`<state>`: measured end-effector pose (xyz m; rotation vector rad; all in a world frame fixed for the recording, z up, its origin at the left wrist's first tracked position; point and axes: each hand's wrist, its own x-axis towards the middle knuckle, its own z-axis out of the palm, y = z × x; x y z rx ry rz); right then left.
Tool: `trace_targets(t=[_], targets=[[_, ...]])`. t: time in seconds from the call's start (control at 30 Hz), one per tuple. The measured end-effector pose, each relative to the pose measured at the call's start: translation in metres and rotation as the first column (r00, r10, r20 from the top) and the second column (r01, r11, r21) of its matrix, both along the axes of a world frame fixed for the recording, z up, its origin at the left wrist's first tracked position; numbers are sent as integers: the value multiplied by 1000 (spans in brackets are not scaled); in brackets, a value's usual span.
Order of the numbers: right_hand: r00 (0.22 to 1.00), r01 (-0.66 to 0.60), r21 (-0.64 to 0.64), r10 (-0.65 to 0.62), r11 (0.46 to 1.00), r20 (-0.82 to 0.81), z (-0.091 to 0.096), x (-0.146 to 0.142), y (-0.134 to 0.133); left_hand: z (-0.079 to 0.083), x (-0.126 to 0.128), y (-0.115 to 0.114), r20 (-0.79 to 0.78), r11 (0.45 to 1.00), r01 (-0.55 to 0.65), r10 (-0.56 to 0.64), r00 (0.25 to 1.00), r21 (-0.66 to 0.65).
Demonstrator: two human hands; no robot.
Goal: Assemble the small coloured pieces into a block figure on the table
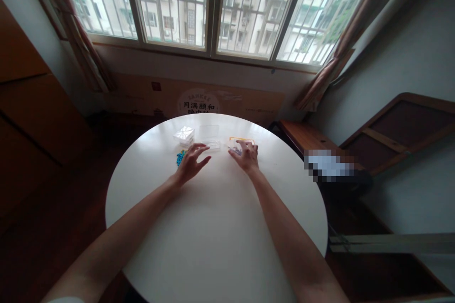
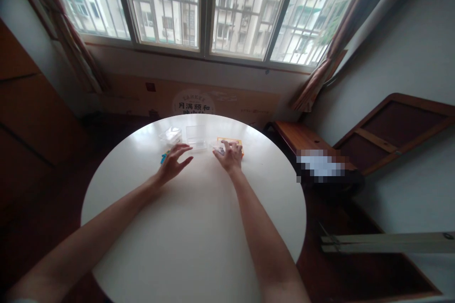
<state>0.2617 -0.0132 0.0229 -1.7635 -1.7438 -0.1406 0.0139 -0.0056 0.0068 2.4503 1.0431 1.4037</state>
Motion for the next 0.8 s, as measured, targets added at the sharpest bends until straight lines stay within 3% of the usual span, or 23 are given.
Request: trace_targets(t=[0.07,0.13,0.23,0.47,0.63,0.8], targets=[[976,-206,-49,208,977,56,7,-9,-5,-3,9,-3,72,993,69,-62,995,-91],[907,-399,-105,409,911,100,11,-15,-13,-7,14,-4,140,968,140,-113,984,-206],[822,-533,-147,551,833,145,9,-14,-25,-12,16,-4,149,920,233,-195,969,-315],[721,-631,-160,650,759,239,3,-3,-35,-14,14,-5,87,899,204,-184,979,-387],[630,-698,-148,699,701,339,13,-7,-42,-5,15,-12,56,852,285,-291,955,-439],[583,-678,-139,643,722,496,13,-11,-53,-2,17,-16,-39,891,212,-248,968,-402]])
